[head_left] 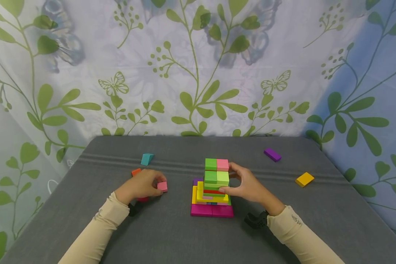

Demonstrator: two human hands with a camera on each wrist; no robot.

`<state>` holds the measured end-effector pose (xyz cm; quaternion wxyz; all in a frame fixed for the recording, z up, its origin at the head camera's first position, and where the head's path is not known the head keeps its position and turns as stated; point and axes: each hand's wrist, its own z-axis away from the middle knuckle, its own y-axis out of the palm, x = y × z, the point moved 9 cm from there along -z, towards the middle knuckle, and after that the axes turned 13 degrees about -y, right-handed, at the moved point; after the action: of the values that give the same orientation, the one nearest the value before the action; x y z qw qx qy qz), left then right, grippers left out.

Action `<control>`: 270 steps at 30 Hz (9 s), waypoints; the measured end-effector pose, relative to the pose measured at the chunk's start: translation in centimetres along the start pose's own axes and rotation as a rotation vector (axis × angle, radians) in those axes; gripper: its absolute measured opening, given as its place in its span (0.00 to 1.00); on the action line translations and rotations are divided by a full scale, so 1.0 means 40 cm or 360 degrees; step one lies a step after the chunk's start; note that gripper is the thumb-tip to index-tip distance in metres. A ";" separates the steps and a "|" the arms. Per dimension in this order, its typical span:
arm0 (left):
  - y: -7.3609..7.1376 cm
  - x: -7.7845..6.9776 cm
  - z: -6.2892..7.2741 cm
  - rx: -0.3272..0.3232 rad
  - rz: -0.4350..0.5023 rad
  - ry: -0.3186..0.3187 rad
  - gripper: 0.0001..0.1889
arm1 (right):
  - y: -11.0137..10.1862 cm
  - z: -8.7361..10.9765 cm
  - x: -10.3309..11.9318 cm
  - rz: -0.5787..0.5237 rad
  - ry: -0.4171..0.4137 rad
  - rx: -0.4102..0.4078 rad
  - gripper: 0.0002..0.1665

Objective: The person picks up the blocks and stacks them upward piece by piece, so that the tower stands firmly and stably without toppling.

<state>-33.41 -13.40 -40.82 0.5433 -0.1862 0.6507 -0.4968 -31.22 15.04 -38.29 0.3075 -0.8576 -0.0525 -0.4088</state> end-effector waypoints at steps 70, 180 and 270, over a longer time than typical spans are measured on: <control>-0.050 -0.361 0.008 -0.0724 0.0003 0.0590 0.34 | 0.004 0.002 0.003 -0.0003 -0.0083 0.0012 0.35; -0.042 -0.311 -0.056 -0.0030 0.0428 0.0333 0.43 | 0.005 0.002 0.004 -0.0047 -0.0105 0.0021 0.39; 0.068 -0.272 -0.092 0.0048 0.0582 0.0357 0.36 | -0.465 0.236 -0.308 0.1011 0.0860 -0.0768 0.27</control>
<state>-32.20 -2.06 -37.74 0.5513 -0.0005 0.7225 -0.4173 -39.36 37.39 -42.82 0.2120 -0.7411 0.3903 -0.5035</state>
